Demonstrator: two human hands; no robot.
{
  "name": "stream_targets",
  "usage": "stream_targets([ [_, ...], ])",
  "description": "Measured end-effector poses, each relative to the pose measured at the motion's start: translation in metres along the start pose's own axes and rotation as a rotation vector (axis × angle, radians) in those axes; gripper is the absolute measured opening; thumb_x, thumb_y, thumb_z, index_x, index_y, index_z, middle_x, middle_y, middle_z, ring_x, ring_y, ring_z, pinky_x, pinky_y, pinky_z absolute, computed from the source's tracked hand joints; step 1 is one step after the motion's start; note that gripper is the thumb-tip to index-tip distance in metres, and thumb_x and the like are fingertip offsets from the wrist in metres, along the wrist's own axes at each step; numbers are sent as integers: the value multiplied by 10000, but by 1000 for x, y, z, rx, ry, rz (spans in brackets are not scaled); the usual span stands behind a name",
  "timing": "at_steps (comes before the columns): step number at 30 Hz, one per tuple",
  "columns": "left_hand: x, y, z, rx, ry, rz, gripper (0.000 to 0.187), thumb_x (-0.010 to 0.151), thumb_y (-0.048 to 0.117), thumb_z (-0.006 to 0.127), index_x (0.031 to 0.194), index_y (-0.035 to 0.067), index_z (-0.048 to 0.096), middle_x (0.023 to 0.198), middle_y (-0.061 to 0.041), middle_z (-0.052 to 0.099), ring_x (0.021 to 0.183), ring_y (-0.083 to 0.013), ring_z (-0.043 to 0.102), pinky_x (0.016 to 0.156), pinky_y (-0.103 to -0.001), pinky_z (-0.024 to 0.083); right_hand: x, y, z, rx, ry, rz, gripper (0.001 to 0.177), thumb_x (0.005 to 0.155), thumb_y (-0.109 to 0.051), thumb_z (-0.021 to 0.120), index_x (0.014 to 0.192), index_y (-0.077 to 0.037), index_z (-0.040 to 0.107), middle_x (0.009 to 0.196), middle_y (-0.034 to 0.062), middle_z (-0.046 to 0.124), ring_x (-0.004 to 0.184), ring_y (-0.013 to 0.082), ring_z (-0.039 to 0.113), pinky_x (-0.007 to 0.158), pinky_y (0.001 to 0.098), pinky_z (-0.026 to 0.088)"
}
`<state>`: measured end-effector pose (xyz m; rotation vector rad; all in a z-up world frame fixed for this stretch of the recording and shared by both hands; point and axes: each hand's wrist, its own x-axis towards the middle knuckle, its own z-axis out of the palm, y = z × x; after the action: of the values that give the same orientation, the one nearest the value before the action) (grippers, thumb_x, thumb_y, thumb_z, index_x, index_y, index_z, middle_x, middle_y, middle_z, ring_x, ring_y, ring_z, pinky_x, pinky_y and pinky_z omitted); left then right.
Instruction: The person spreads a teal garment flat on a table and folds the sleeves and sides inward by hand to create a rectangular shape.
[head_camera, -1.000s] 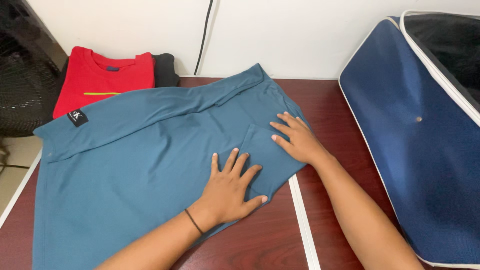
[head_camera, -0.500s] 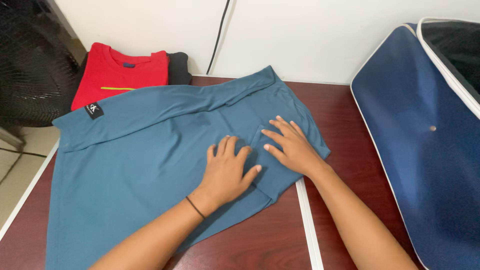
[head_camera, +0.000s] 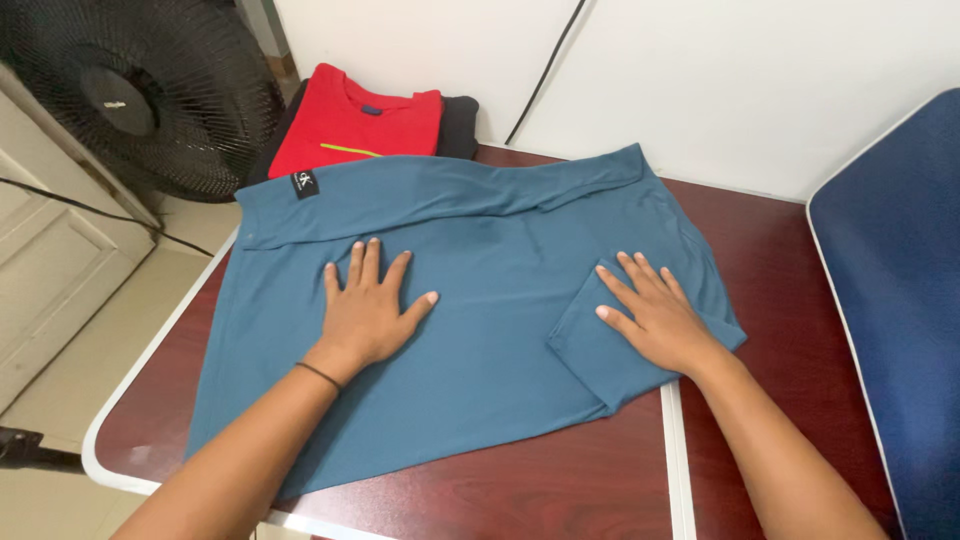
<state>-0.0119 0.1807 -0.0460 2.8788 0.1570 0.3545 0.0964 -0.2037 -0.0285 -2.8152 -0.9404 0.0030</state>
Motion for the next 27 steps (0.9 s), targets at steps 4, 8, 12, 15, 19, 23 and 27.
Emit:
stream_targets([
  [4, -5, -24, -8, 28, -14, -87, 801, 900, 679, 480, 1512, 165, 422, 1608, -281, 221, 1522, -430, 129, 1152, -706, 64, -1, 1, 3, -14, 3, 7, 651, 998, -560, 401, 1566, -243, 372, 1681, 112, 194, 1565, 274, 87, 1235, 485, 67],
  [8, -5, -11, -5, 55, 93, -53, 745, 918, 617, 528, 1473, 123, 478, 1578, -316, 277, 1496, -469, 184, 1119, -728, 98, -1, -4, 1, 3, 18, 25, 646, 994, -558, 414, 1554, -237, 399, 1675, 108, 218, 1564, 270, 101, 1237, 489, 71],
  [12, -3, 25, -1, 56, 172, 149, 661, 931, 552, 565, 1416, 104, 533, 1555, -303, 346, 1489, -466, 250, 1129, -737, 144, -2, -12, -4, -40, 69, 9, 607, 985, -523, 478, 1506, -213, 474, 1656, 118, 262, 1553, 283, 129, 1227, 513, 77],
  [15, 0, 55, 1, -7, 113, 220, 630, 934, 537, 569, 1399, 113, 543, 1547, -292, 355, 1485, -459, 253, 1128, -745, 148, -3, -25, -8, -103, 171, -92, 564, 974, -467, 518, 1466, -192, 532, 1626, 114, 346, 1557, 281, 195, 1243, 525, 119],
  [19, -5, 77, 4, -108, 28, 255, 622, 936, 526, 571, 1403, 116, 542, 1545, -298, 347, 1483, -467, 236, 1110, -751, 147, -2, -43, -4, -14, 121, -159, 557, 978, -427, 546, 1470, -166, 531, 1612, 131, 359, 1539, 306, 215, 1223, 524, 146],
  [23, -15, 66, 5, -142, -40, 284, 607, 929, 505, 587, 1392, 114, 546, 1539, -288, 349, 1476, -459, 248, 1103, -750, 156, -5, -43, 1, 52, 82, -190, 554, 993, -410, 550, 1478, -145, 518, 1623, 141, 356, 1546, 317, 228, 1227, 512, 168],
  [27, -22, 39, 4, -144, -2, 290, 565, 937, 476, 607, 1360, 105, 566, 1520, -275, 395, 1472, -443, 293, 1132, -711, 202, -7, -42, 3, 122, 122, -205, 608, 981, -411, 554, 1502, -105, 490, 1626, 173, 347, 1533, 333, 251, 1220, 511, 189],
])
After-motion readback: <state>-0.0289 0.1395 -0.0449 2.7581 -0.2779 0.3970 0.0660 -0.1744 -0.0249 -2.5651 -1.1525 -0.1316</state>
